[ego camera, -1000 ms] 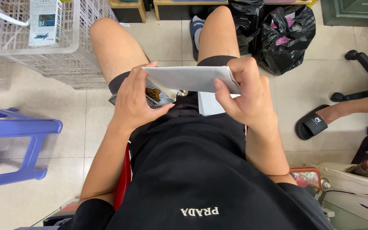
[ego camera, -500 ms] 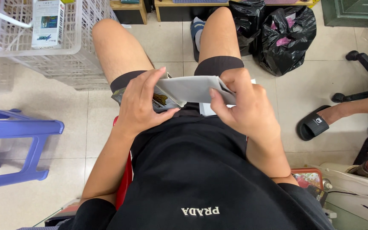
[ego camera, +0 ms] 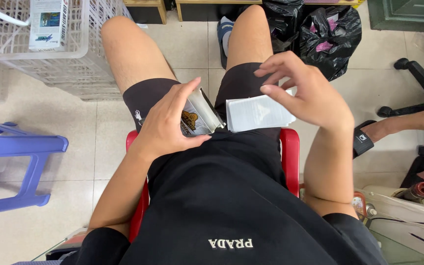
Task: Unboxing and inspecting various mobile screen protectors and repair parts.
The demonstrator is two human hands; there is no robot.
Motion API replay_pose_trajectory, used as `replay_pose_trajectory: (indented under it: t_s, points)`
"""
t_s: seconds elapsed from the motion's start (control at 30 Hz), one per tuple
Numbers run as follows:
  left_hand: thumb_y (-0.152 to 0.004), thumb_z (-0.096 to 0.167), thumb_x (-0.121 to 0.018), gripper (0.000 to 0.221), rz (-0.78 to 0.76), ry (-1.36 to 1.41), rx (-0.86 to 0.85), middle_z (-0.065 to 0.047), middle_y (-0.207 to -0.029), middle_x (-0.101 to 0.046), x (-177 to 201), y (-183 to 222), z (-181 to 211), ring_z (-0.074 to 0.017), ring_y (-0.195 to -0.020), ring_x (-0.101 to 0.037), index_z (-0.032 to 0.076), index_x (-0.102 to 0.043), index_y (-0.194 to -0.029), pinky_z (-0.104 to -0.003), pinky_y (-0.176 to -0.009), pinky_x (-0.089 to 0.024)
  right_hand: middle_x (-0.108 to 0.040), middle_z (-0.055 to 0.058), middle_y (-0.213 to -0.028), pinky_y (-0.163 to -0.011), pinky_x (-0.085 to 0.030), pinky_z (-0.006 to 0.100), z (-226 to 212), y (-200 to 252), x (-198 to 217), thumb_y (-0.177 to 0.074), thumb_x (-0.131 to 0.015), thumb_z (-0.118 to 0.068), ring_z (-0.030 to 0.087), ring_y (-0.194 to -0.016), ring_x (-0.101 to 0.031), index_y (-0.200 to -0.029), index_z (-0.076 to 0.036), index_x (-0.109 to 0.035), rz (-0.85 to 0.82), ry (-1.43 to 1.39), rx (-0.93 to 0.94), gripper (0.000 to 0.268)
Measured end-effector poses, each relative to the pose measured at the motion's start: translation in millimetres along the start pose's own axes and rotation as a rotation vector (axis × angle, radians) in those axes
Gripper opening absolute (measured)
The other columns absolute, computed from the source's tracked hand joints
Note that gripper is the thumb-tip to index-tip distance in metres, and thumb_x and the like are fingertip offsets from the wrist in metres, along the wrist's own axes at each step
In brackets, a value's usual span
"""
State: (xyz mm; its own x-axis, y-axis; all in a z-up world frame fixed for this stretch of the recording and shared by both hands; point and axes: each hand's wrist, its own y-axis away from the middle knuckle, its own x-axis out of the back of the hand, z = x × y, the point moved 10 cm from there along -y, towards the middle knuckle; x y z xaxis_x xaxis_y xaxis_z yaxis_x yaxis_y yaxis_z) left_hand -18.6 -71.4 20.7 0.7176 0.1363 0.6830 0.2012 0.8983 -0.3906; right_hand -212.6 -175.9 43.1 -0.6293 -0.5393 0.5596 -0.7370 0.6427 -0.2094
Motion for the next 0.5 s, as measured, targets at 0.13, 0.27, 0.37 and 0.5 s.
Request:
replay_pose_trajectory:
  t_s: [0.13,0.27,0.37,0.5]
  points:
    - [-0.065,0.033,-0.093,0.108,-0.081,-0.026,0.070,-0.020,-0.129,-0.061,-18,-2,-20,-0.0371,-0.113,-0.064,0.008,-0.036,-0.153,-0.043,-0.095,-0.053,-0.073,0.011,-0.120,-0.080,-0.059,0.036,76,20,12,-0.092,-0.077,-0.024,0.026,-0.101,-0.074,-0.128,-0.001,-0.055,0.043,0.268,-0.146,0.048]
    - [-0.062,0.036,-0.093,0.116,-0.230,-0.144,0.212,-0.021,-0.124,-0.062,-46,4,-51,-0.0384,-0.111,-0.064,0.013,-0.031,-0.156,-0.045,-0.095,-0.052,-0.069,0.019,-0.108,-0.073,-0.055,0.037,162,57,3,-0.071,-0.095,-0.032,0.028,-0.087,-0.069,-0.125,-0.001,-0.059,0.011,0.455,-0.444,0.072]
    - [-0.060,0.042,-0.092,0.123,-0.351,-0.187,0.335,-0.023,-0.123,-0.062,-61,12,-75,-0.0402,-0.110,-0.064,0.012,-0.024,-0.158,-0.045,-0.095,-0.052,-0.071,0.015,-0.096,-0.070,-0.054,0.032,211,91,-4,-0.074,-0.092,-0.028,0.020,-0.082,-0.069,-0.124,-0.002,-0.060,0.035,0.206,-0.663,0.066]
    - [-0.062,0.058,-0.088,0.127,-0.383,-0.184,0.377,-0.028,-0.120,-0.065,-61,12,-91,-0.0427,-0.110,-0.064,0.009,-0.021,-0.157,-0.047,-0.096,-0.050,-0.072,0.006,-0.087,-0.063,-0.053,0.028,229,101,1,-0.084,-0.084,-0.019,0.010,-0.075,-0.067,-0.117,0.002,-0.064,0.187,-0.139,-0.625,0.044]
